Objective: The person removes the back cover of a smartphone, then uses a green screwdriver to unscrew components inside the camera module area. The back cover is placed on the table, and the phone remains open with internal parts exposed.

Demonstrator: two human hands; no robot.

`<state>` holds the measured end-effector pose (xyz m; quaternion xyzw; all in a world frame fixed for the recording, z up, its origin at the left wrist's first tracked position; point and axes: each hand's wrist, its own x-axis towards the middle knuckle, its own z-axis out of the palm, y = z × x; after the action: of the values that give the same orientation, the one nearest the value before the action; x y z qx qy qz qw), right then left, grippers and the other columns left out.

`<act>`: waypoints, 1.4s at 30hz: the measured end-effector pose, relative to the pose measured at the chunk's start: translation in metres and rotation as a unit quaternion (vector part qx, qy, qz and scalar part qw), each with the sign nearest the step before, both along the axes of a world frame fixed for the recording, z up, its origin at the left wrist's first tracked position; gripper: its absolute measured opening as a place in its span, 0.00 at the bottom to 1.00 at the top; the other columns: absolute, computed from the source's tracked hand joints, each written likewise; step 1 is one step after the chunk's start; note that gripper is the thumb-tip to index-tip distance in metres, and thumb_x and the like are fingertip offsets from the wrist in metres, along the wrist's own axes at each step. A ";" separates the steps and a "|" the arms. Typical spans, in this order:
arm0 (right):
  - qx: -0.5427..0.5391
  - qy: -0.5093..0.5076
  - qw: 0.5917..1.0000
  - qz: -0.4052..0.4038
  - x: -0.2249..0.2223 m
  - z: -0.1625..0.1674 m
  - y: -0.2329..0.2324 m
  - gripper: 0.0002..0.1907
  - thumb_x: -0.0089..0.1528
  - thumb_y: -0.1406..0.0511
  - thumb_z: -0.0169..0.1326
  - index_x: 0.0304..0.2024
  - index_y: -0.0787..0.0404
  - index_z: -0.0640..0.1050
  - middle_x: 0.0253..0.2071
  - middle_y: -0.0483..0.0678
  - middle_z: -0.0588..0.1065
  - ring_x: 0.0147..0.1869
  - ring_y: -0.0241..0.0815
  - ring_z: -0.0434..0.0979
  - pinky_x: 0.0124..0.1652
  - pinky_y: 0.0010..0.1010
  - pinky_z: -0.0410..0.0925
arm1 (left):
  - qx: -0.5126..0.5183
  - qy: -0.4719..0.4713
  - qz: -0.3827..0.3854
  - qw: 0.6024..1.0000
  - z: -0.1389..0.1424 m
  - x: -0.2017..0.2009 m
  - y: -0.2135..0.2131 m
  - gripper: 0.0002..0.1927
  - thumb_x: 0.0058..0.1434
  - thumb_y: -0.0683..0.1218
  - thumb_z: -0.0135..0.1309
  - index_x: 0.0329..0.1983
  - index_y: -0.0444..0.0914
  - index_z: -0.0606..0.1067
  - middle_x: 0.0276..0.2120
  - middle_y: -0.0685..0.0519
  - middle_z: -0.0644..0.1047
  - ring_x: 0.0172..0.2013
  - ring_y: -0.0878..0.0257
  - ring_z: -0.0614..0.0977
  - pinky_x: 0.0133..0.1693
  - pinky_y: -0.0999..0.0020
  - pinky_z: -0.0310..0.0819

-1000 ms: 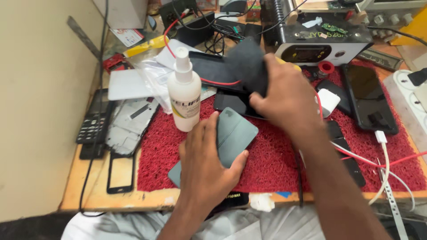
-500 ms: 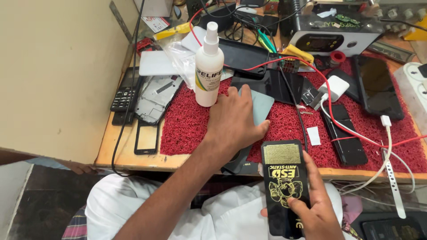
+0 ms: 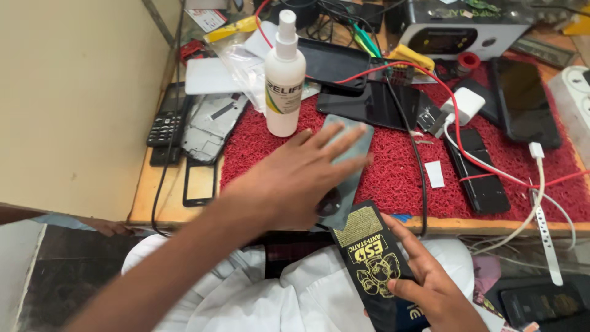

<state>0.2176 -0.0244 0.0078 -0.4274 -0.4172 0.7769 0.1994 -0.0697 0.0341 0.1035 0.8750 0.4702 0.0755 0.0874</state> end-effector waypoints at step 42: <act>0.042 -0.294 0.952 -0.067 -0.044 0.068 0.070 0.10 0.58 0.69 0.62 0.40 0.67 0.78 0.27 0.51 0.81 0.24 0.36 0.79 0.24 0.28 0.73 | 0.116 -0.190 -0.130 0.966 -0.064 0.002 0.007 0.49 0.37 0.71 0.67 0.57 0.37 0.76 0.54 0.45 0.75 0.58 0.50 0.74 0.61 0.50 0.61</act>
<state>0.1737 0.0454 0.0762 -0.6555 -0.4599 0.5830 0.1374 -0.0675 0.0408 0.0393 0.9023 0.3151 0.2827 0.0823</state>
